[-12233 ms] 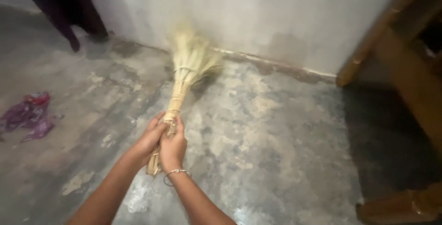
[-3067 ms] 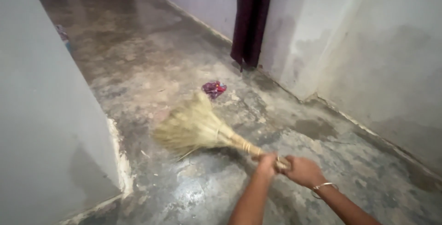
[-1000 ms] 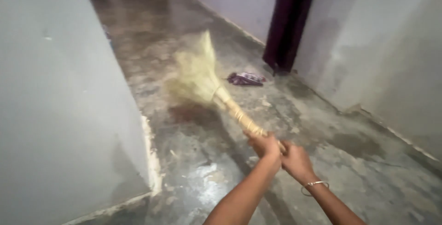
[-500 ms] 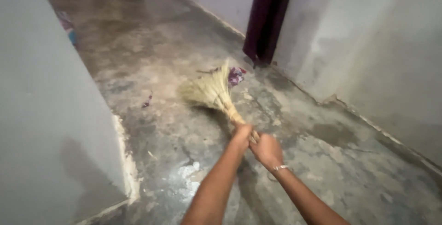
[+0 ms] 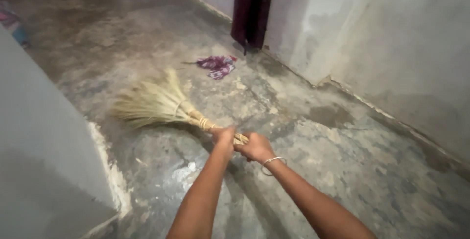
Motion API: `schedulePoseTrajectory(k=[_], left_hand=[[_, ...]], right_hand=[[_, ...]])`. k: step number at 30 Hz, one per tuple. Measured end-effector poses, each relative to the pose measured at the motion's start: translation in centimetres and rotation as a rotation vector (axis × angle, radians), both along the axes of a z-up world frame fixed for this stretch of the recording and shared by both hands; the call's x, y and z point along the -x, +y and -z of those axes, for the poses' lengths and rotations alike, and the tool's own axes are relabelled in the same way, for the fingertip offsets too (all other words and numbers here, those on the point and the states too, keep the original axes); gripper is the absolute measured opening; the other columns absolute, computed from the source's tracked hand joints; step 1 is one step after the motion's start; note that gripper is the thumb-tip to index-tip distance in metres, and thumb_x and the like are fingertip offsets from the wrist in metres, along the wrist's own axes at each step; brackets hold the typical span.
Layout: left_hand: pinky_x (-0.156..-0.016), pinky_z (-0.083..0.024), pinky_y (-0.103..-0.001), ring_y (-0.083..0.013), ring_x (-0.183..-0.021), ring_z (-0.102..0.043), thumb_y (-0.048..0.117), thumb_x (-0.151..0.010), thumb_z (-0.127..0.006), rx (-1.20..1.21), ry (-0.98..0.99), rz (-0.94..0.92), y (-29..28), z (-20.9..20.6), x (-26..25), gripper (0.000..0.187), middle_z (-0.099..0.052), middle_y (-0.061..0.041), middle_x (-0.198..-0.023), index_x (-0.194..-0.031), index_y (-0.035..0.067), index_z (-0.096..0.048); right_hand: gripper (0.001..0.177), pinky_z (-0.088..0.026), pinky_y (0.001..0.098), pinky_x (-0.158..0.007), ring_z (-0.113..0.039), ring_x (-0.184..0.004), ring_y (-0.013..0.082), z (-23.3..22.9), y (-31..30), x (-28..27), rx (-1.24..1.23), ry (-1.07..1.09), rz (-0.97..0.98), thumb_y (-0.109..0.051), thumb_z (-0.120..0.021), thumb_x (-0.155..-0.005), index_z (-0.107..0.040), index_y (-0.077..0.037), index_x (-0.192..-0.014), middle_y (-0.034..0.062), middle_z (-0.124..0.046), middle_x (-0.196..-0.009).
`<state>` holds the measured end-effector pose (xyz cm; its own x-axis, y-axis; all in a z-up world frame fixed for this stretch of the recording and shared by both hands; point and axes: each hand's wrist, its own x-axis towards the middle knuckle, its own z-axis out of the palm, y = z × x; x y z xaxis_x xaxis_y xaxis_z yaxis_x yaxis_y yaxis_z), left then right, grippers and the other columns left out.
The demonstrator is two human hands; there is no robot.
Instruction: The person sweeps a concrete floor using a traditional straw broom, moving debris and small pieces of fabric toward a doorway. The camera follows the sweeping motion across the room.
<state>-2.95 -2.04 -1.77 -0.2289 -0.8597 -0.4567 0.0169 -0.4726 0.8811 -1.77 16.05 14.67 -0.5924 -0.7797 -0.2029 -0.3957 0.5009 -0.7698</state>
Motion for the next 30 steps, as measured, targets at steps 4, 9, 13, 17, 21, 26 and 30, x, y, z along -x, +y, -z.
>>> schedulePoseTrajectory(k=[4,9,13,17,21,26,30], left_hand=[[-0.083,-0.061,-0.046,-0.0380,-0.109,-0.067,-0.002,-0.072,-0.074,0.112,0.169,0.228,-3.2,-0.9,1.2,0.106,-0.056,-0.027,-0.133,-0.158,-0.001,-0.013],[-0.081,-0.058,-0.041,-0.0333,-0.104,-0.067,-0.001,-0.069,-0.084,0.659,0.074,0.308,-0.5,-9.2,-1.9,0.111,-0.060,-0.024,-0.126,-0.158,0.005,-0.017],[-0.074,-0.057,-0.040,-0.0300,-0.097,-0.064,-0.003,-0.064,-0.077,0.695,0.165,0.689,2.4,-13.5,-8.0,0.125,-0.057,-0.016,-0.126,-0.161,0.021,-0.002],[-0.079,-0.053,-0.042,-0.0305,-0.094,-0.061,0.001,-0.071,-0.080,0.198,0.026,1.243,0.3,-13.6,-13.0,0.126,-0.064,-0.021,-0.111,-0.167,0.035,-0.005],[-0.100,-0.051,-0.033,-0.0183,-0.117,-0.061,0.014,-0.080,-0.084,0.495,-0.060,1.562,-4.7,-9.3,-13.5,0.096,-0.064,-0.008,-0.133,-0.162,0.021,-0.035],[-0.102,-0.049,-0.033,-0.0194,-0.119,-0.063,0.017,-0.077,-0.083,0.430,-0.209,1.501,-11.4,-3.6,-16.9,0.077,-0.070,-0.009,-0.132,-0.150,0.011,-0.057],[-0.088,-0.060,-0.038,-0.0236,-0.100,-0.072,0.006,-0.073,-0.078,0.161,-0.176,1.102,-17.1,-4.1,-20.1,0.072,-0.074,-0.013,-0.116,-0.141,0.015,-0.058]], right_hand=[[0.037,-0.053,0.0306,-0.050,-0.068,-0.051,0.0172,-1.0,-2.2,-1.5,0.126,0.011,0.174,-0.035,-0.079,-0.082,-0.075,-0.005,-0.104,0.0089,-0.073,-0.068],[0.047,-0.051,0.0302,-0.048,-0.064,-0.056,0.0119,2.2,-3.0,-2.4,0.649,-0.270,0.383,-0.023,-0.082,-0.081,-0.071,-0.005,-0.122,0.0076,-0.075,-0.080],[0.064,-0.048,0.0326,-0.045,-0.060,-0.053,0.0169,6.5,-4.0,-9.8,0.812,-0.466,0.732,-0.013,-0.081,-0.080,-0.054,-0.013,-0.138,0.0088,-0.071,-0.082],[0.067,-0.053,0.0370,-0.049,-0.066,-0.062,0.0235,7.2,-7.6,-16.2,0.828,-0.732,0.926,-0.003,-0.078,-0.079,-0.042,-0.015,-0.133,0.0102,-0.069,-0.088],[0.046,-0.057,0.0365,-0.052,-0.069,-0.067,0.0207,8.0,-13.0,-19.1,0.945,-1.007,1.032,-0.007,-0.075,-0.083,-0.060,0.001,-0.125,0.0120,-0.069,-0.092],[0.039,-0.057,0.0376,-0.057,-0.071,-0.072,0.0204,12.4,-17.5,-22.4,0.775,-1.041,0.938,-0.014,-0.078,-0.084,-0.060,-0.006,-0.118,0.0101,-0.071,-0.091],[0.032,-0.048,0.0393,-0.051,-0.060,-0.064,0.0216,13.4,-21.2,-22.3,0.671,-1.275,0.702,-0.018,-0.078,-0.087,-0.061,-0.011,-0.114,0.0082,-0.063,-0.086]])
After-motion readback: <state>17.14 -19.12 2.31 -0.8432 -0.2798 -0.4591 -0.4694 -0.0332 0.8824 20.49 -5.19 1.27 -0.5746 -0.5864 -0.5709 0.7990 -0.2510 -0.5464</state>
